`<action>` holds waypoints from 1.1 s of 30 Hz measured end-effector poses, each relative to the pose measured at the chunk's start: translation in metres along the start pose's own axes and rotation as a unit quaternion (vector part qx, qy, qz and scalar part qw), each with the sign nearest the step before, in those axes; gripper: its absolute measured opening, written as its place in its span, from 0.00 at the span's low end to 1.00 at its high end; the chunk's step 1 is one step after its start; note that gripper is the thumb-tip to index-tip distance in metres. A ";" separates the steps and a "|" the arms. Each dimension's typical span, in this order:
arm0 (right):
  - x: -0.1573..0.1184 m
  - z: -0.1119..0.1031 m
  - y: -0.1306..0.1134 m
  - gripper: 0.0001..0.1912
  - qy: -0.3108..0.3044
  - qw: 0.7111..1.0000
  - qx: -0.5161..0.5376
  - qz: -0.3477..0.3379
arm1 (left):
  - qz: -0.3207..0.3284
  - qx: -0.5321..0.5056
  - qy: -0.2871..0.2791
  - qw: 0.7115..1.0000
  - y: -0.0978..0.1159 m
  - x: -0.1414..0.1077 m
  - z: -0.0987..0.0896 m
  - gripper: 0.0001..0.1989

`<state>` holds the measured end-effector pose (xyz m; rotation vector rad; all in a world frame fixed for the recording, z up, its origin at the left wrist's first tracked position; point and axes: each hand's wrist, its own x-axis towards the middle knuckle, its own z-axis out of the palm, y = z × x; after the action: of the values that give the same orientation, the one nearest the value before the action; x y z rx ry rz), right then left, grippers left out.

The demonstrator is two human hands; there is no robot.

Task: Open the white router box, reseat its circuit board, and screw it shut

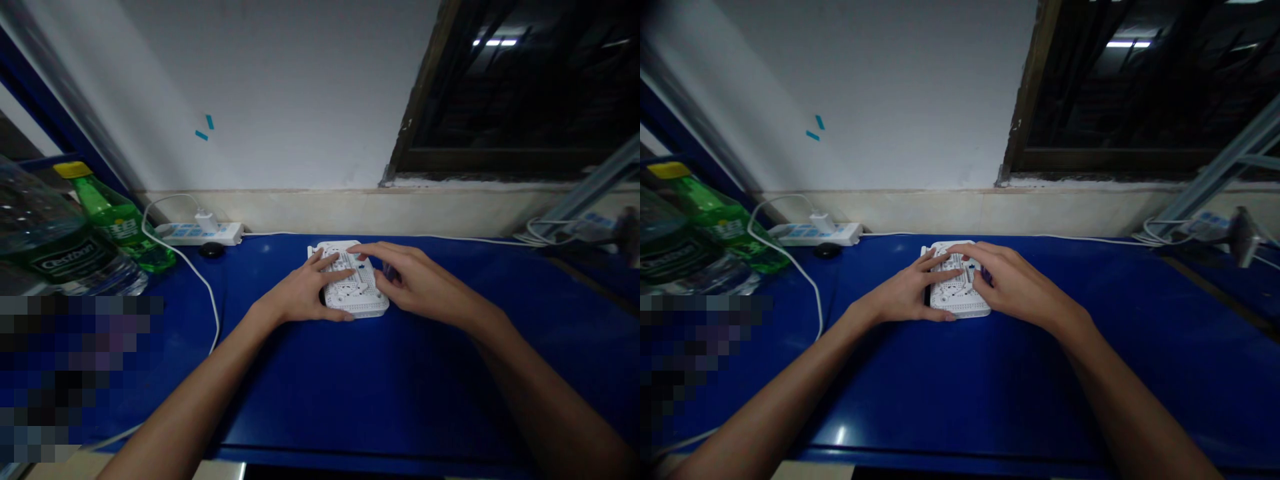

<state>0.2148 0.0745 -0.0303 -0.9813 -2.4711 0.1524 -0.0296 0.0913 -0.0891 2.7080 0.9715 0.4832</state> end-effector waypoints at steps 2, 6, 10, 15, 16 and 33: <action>-0.001 0.000 0.001 0.23 -0.001 1.000 -0.018 0.013 | -0.003 0.006 0.000 1.000 0.000 0.000 0.001 0.47; -0.003 0.000 -0.002 0.17 -0.006 0.999 -0.032 0.026 | -0.008 0.003 -0.002 1.000 0.000 -0.001 0.001 0.47; -0.006 -0.003 -0.005 0.28 -0.022 1.000 -0.015 0.014 | 0.001 -0.005 0.005 1.000 0.000 0.000 0.002 0.46; -0.009 -0.007 -0.004 0.31 -0.015 1.000 -0.019 0.020 | -0.009 0.005 0.002 1.000 0.000 0.000 0.001 0.47; -0.009 -0.007 -0.004 0.30 -0.015 1.000 -0.018 0.020 | -0.010 0.007 -0.002 1.000 0.001 0.000 0.000 0.47; -0.011 -0.007 -0.003 0.31 -0.021 0.999 -0.001 0.045 | -0.003 0.012 0.002 1.000 -0.001 -0.001 0.002 0.47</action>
<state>0.2231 0.0644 -0.0272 -1.1021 -2.4652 0.2009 -0.0300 0.0915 -0.0914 2.7263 0.9926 0.4800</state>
